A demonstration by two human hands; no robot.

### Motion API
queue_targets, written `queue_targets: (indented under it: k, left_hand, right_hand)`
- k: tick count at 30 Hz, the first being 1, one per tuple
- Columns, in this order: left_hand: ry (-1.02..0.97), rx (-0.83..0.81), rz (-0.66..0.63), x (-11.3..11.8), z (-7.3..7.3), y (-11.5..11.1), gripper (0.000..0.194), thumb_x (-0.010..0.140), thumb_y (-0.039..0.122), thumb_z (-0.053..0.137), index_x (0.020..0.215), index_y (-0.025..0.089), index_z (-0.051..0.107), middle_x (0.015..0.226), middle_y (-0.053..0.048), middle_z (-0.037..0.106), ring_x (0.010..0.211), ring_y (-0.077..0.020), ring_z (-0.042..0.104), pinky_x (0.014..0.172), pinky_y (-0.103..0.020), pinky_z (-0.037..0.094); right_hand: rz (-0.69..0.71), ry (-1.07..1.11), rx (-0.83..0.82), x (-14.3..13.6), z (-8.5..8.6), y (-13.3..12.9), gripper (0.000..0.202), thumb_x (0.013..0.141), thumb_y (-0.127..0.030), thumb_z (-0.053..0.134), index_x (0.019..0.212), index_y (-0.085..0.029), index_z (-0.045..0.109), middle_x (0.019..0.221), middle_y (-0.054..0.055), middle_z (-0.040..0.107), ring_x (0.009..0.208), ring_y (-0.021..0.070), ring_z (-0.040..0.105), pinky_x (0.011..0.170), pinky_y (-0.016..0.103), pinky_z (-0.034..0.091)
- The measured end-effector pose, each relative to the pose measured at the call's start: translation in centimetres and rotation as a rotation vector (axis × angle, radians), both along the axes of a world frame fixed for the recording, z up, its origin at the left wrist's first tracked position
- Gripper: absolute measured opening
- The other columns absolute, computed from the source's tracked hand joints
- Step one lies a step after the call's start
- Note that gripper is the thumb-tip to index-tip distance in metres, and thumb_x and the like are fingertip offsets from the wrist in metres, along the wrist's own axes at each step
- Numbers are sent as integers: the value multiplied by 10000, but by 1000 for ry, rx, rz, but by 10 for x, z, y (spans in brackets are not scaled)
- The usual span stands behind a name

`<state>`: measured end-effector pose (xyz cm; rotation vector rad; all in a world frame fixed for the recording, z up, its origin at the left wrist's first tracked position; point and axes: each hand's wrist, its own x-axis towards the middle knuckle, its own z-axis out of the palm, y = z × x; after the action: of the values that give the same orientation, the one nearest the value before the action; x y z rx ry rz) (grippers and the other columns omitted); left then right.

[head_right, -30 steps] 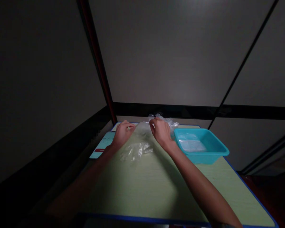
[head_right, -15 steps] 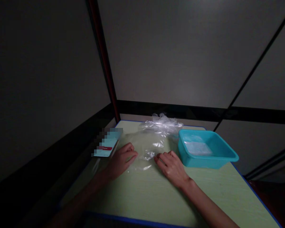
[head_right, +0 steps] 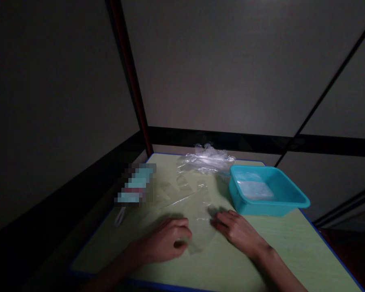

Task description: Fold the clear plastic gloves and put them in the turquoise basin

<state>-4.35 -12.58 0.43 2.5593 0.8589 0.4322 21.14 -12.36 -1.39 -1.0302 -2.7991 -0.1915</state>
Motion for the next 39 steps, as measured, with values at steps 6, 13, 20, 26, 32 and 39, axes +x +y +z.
queue_targets:
  k: [6,13,20,26,32,39]
  left_hand:
    - [-59,-153,-186,2,17,19,219,718,213,575,935,209,604,880,2,614,652,-107,576,618,-183,447]
    - [69,166,48,20,-12,56,384,820,155,382,1202,131,402,1253,-86,445,1154,-164,400,987,-267,287]
    - [196,267,52,17,-34,59,506,865,355,325,1294,92,267,1380,-110,254,1277,-168,179,1042,-282,170]
    - [226,304,44,7,-37,70,536,870,408,293,1319,127,218,1399,-78,209,1286,-149,142,1045,-286,135]
    - [282,286,158,-8,-36,95,512,858,352,341,1308,123,255,1387,-79,238,1277,-146,179,1033,-297,174]
    - [320,268,268,-20,-33,115,514,850,327,342,1302,93,270,1378,-103,247,1271,-167,201,1028,-335,189]
  right_hand:
    - [-162,249,-175,-11,30,-5,514,675,15,347,1115,-192,514,1068,87,541,993,200,498,838,342,424]
    - [-407,575,-148,-86,-9,-1,575,761,-69,308,1328,-103,217,1336,134,319,1232,195,280,1000,388,301]
    - [-539,322,-6,-97,-46,-6,515,870,-329,308,1280,-17,326,1345,172,297,1258,236,215,1019,393,248]
    - [-549,254,-4,-95,-41,-11,600,862,-455,290,1264,-14,363,1345,170,289,1255,253,218,1021,381,227]
    - [-556,231,-1,-96,-41,-11,615,865,-462,273,1273,-9,348,1351,168,269,1255,256,214,1011,382,249]
    - [-556,168,-7,-96,-36,-11,627,867,-465,259,1280,1,329,1352,169,252,1252,262,215,996,389,287]
